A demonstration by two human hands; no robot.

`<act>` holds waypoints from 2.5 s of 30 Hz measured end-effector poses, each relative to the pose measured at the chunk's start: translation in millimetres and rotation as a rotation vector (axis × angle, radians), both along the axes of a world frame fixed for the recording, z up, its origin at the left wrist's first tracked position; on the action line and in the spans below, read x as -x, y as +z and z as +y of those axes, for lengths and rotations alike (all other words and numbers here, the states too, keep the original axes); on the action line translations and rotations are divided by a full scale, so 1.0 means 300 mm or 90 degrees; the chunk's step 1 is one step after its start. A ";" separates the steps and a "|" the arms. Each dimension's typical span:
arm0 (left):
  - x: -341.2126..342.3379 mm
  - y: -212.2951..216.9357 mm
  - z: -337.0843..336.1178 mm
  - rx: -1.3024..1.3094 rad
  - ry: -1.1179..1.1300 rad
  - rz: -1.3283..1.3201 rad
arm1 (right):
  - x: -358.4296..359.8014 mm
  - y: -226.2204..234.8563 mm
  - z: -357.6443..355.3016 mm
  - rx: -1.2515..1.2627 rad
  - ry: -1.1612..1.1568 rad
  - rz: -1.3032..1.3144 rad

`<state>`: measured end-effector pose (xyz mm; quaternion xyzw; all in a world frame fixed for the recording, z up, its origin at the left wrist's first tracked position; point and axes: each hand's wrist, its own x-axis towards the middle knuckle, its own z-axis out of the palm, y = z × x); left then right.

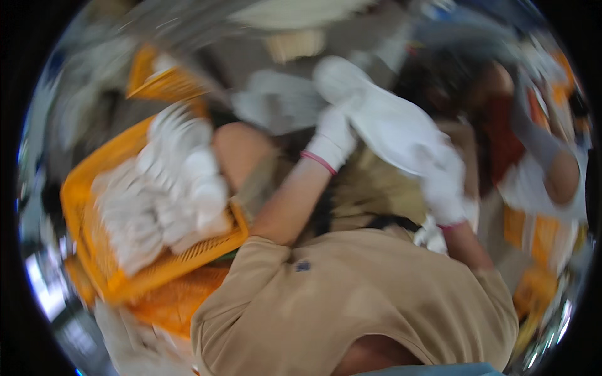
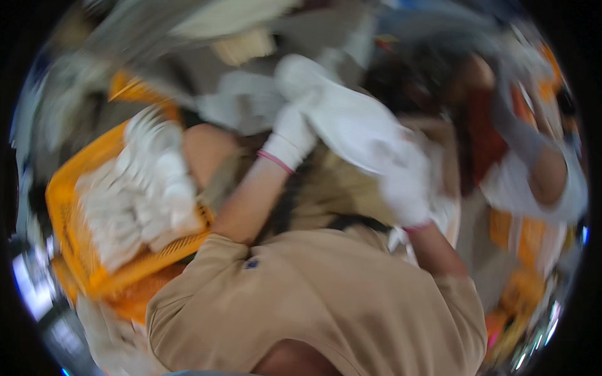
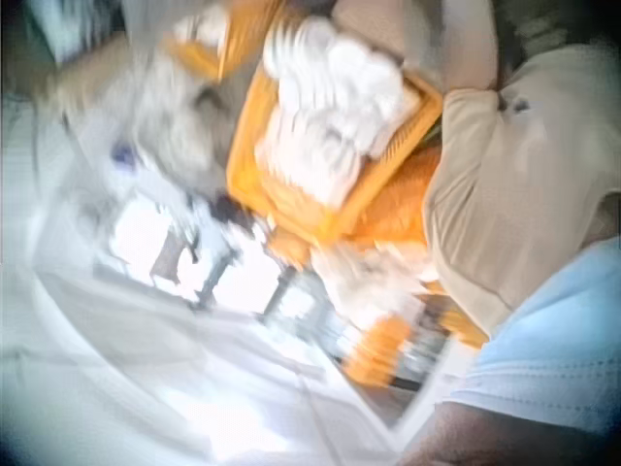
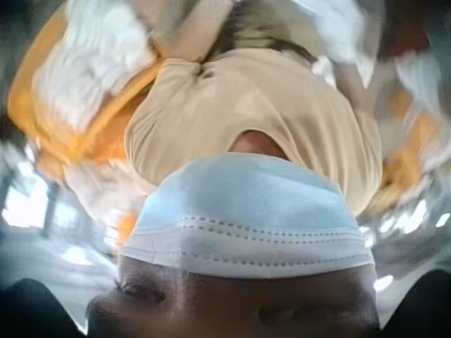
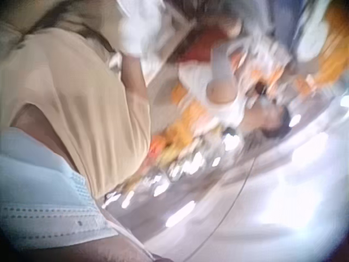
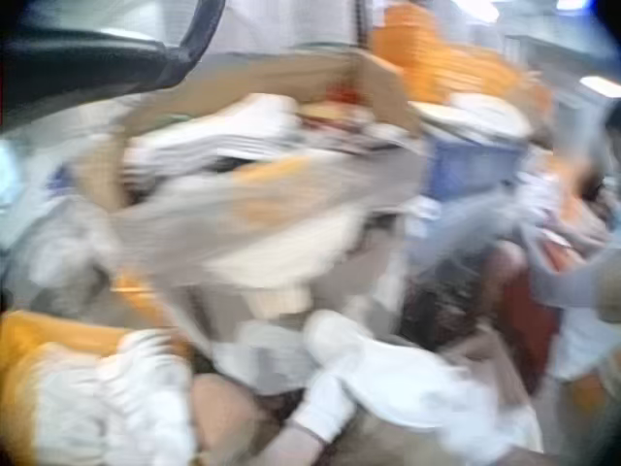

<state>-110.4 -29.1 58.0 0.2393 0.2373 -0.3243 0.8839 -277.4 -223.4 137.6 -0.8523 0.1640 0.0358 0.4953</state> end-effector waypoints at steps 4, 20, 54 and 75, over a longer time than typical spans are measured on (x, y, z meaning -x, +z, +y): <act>-0.068 -0.007 -0.158 -0.035 0.089 -0.199 | -0.043 0.049 0.132 0.037 -0.072 -0.265; -0.563 -0.207 -0.017 -0.213 0.047 -0.248 | -0.744 -0.067 0.117 0.225 0.100 -0.397; -0.205 -0.057 0.118 -0.822 -0.077 -0.549 | -0.947 -0.057 0.136 0.058 -0.037 -0.112; -0.369 -0.126 0.170 -0.041 0.220 -0.202 | -0.618 -0.054 0.451 0.489 0.327 -0.432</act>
